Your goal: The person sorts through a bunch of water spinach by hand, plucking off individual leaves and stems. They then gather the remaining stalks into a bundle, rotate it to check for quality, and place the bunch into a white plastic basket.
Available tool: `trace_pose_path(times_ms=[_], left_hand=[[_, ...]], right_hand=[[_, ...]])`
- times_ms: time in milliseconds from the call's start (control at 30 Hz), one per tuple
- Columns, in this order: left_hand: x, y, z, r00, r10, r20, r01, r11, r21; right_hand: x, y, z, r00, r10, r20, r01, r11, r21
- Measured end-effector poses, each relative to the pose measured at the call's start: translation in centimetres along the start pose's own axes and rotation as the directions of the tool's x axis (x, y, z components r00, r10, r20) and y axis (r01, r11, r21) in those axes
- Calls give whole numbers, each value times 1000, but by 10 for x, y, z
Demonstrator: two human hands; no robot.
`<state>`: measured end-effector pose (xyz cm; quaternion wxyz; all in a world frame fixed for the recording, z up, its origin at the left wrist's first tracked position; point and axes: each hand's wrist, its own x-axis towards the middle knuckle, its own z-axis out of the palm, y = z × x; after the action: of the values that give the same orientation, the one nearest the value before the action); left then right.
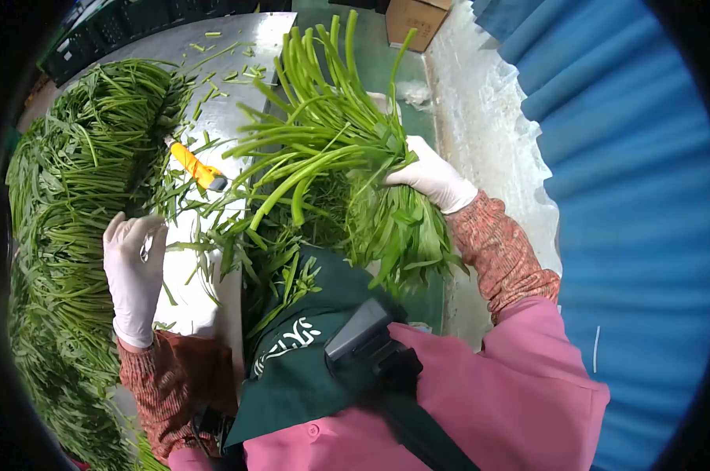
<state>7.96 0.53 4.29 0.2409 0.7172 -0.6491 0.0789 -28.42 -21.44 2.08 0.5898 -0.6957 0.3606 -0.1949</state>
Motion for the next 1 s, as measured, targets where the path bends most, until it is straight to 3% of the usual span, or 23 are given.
trace_pose_path(times_ms=[100, 133, 200, 333, 367, 433, 533, 633, 700, 733, 800, 867, 900, 967, 1000], left_hand=[[4, 19, 4, 998, -9, -65, -2, 986, -165], [4, 24, 6, 998, -45, -32, 37, 976, -217], [3, 35, 6, 997, -68, 24, 72, 957, -281], [0, 48, 16, 969, -64, 240, 126, 960, -252], [-3, 50, 23, 976, -11, 217, 78, 949, -305], [-4, 53, 29, 945, -22, 328, 166, 892, -420], [-5, 57, 32, 976, -128, 176, 207, 795, -570], [2, 63, 26, 928, -350, 126, 306, 527, -793], [9, 71, 10, 932, -354, 81, 279, 556, -783], [10, 72, 8, 935, -348, 68, 262, 549, -794], [12, 73, 8, 943, -329, 51, 224, 511, -830], [15, 74, 13, 939, -344, 2, 164, 445, -881], [17, 71, 13, 945, -324, -35, 145, 515, -845], [19, 69, 16, 946, -320, -49, 129, 509, -851], [22, 65, 22, 941, -228, -249, -29, 682, -731]], right_hand=[[-1, 7, -4, 998, 53, 25, -55, 993, 108], [2, 9, -2, 999, -4, 35, 1, 995, 99], [-6, 0, 2, 999, 38, 37, -43, 985, 169], [-9, 15, 3, 997, 62, 51, -76, 937, 341], [-10, 14, 3, 995, 70, 71, -90, 939, 331], [-16, 2, 1, 986, 122, 113, -148, 954, 262], [-23, -22, 11, 972, 219, 88, -233, 949, 211], [-25, -28, 25, 968, 244, 56, -250, 925, 287], [-22, -18, 16, 976, 199, 86, -202, 979, 37], [-21, -13, 11, 992, 16, 129, 20, 962, -273], [-20, -2, 10, 993, 17, 118, 2, 987, -159], [-24, -1, 12, 993, 35, 109, -16, 985, -173], [-25, -2, 15, 993, 44, 105, -24, 984, -179], [-27, -3, 14, 989, 68, 128, -24, 949, -315], [-27, -1, 14, 988, 86, 127, -47, 958, -283]])
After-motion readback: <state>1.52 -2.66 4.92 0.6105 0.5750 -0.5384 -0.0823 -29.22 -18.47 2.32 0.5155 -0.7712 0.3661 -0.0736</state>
